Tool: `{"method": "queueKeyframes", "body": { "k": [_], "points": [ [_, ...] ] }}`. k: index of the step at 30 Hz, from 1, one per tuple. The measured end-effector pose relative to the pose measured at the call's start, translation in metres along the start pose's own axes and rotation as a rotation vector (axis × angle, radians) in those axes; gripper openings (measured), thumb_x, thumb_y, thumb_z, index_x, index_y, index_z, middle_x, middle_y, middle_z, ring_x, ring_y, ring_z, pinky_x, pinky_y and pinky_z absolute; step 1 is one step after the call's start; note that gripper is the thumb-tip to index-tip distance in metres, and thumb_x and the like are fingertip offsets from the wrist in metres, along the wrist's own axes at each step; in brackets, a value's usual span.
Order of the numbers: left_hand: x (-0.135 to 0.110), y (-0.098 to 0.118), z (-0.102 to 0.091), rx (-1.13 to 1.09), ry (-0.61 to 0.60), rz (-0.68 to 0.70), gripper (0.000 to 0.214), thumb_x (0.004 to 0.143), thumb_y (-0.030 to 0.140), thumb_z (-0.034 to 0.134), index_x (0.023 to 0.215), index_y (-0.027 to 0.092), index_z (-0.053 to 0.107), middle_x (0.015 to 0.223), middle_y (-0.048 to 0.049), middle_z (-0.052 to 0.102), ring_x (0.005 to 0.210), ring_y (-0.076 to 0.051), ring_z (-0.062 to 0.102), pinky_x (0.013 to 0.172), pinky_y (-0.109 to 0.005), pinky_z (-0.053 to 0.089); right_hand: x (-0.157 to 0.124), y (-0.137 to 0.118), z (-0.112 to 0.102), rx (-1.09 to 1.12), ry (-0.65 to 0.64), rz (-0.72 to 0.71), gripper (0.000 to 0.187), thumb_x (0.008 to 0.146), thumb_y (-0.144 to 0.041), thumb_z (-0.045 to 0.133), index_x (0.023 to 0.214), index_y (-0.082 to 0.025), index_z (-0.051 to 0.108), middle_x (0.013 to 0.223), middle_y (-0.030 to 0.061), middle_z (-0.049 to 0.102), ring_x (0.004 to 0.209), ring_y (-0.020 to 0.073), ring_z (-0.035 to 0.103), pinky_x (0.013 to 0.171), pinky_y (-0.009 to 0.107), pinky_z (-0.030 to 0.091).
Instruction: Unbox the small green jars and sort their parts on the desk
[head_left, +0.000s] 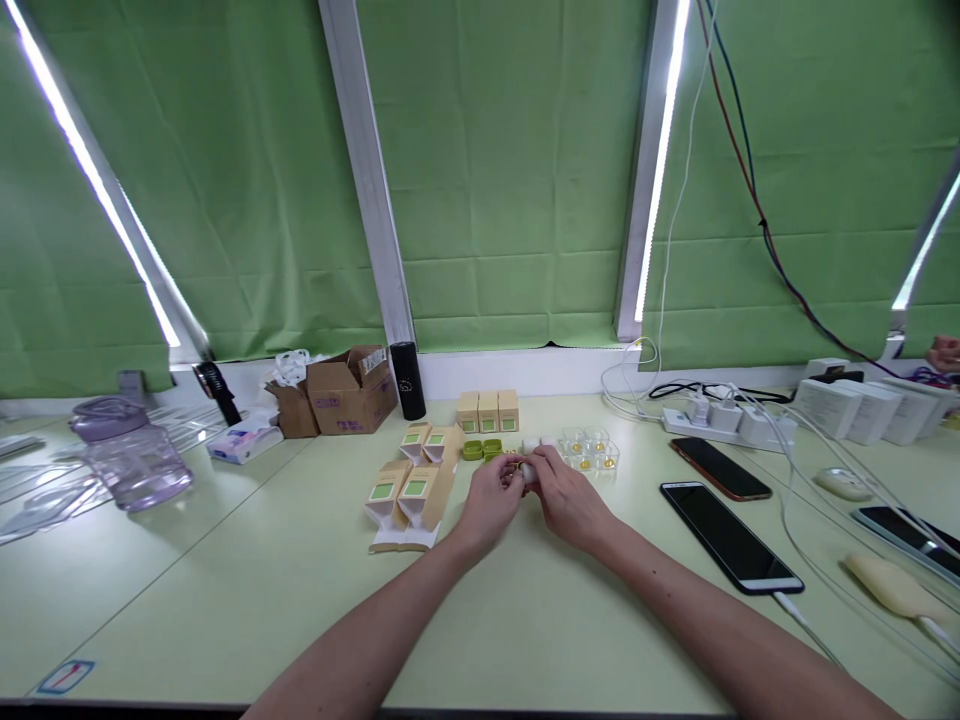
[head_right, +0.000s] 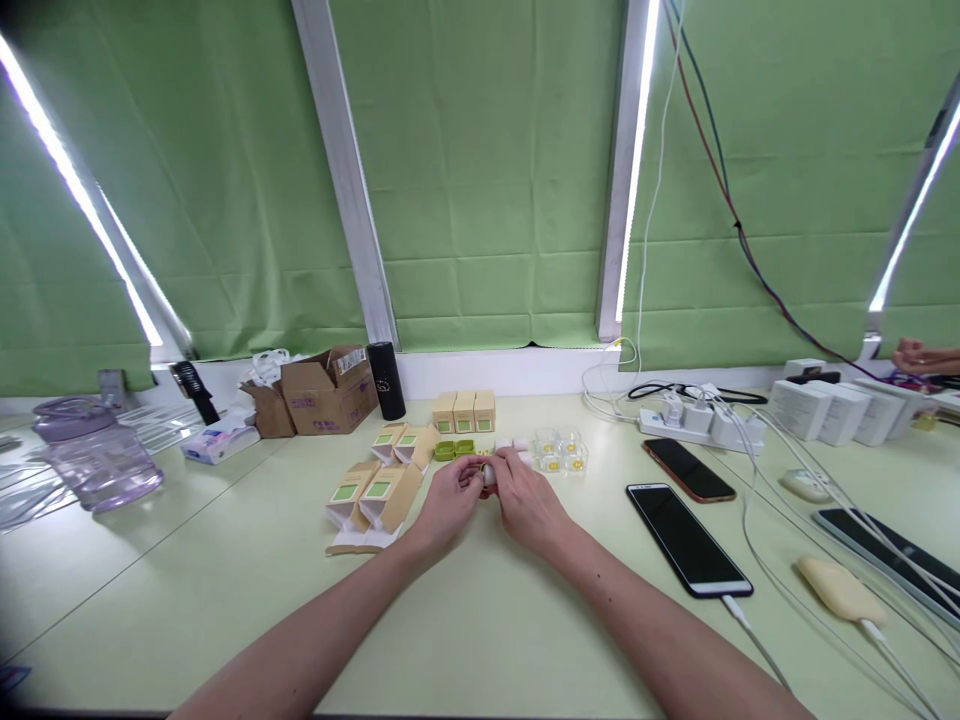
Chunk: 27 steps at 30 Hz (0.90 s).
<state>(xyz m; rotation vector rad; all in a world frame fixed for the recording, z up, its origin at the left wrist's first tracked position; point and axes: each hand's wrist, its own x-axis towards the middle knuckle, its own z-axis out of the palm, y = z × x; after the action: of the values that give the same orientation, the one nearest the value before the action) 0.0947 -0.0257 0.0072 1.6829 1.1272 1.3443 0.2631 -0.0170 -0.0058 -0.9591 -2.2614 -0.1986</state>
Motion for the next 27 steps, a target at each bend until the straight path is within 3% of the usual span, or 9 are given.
{"method": "queueKeyframes", "body": {
  "k": [4,9,13,17,27],
  "points": [
    [-0.002,0.0,-0.007,0.104,-0.009,0.068,0.032,0.084,0.024,0.068,0.116,0.02,0.074,0.104,-0.009,0.076,0.09,-0.023,0.069,0.088,-0.039,0.056,-0.003,0.004,-0.003,0.082,0.059,0.067,0.038,0.099,-0.015,0.046,0.136,-0.022,0.048,0.128,0.0151,0.057,0.098,0.0264,0.067,0.071,0.038,0.059],
    [-0.007,0.0,-0.011,0.193,0.014,0.143,0.052,0.076,0.016,0.074,0.128,0.025,0.07,0.119,-0.009,0.07,0.111,-0.026,0.062,0.102,-0.044,0.049,-0.001,0.007,-0.005,0.331,0.161,0.109,0.031,0.098,-0.019,0.05,0.129,-0.025,0.055,0.121,0.0114,0.06,0.105,0.0262,0.063,0.085,0.041,0.058],
    [-0.006,0.003,-0.008,0.131,-0.004,0.129,0.044,0.082,0.024,0.075,0.125,0.023,0.07,0.125,-0.0108,0.07,0.113,-0.027,0.063,0.098,-0.042,0.051,0.001,0.008,-0.002,0.498,0.21,0.154,0.021,0.097,-0.023,0.054,0.117,-0.024,0.059,0.108,0.0087,0.061,0.086,0.022,0.062,0.077,0.039,0.057],
    [-0.003,0.007,-0.006,0.08,-0.015,0.09,0.04,0.085,0.032,0.075,0.123,0.02,0.069,0.124,-0.0119,0.071,0.109,-0.027,0.066,0.094,-0.04,0.052,0.003,0.008,-0.001,0.593,0.223,0.202,0.018,0.097,-0.028,0.056,0.113,-0.024,0.06,0.104,0.0069,0.062,0.085,0.0211,0.062,0.077,0.039,0.056],
    [-0.001,0.007,-0.005,0.085,0.034,0.047,0.037,0.083,0.028,0.076,0.118,0.018,0.07,0.119,-0.0132,0.073,0.104,-0.027,0.069,0.084,-0.037,0.054,0.005,0.007,0.003,0.821,0.248,0.38,0.03,0.096,-0.047,0.06,0.113,-0.022,0.061,0.098,0.0068,0.069,0.079,0.0199,0.066,0.072,0.036,0.057]
  ]
}}
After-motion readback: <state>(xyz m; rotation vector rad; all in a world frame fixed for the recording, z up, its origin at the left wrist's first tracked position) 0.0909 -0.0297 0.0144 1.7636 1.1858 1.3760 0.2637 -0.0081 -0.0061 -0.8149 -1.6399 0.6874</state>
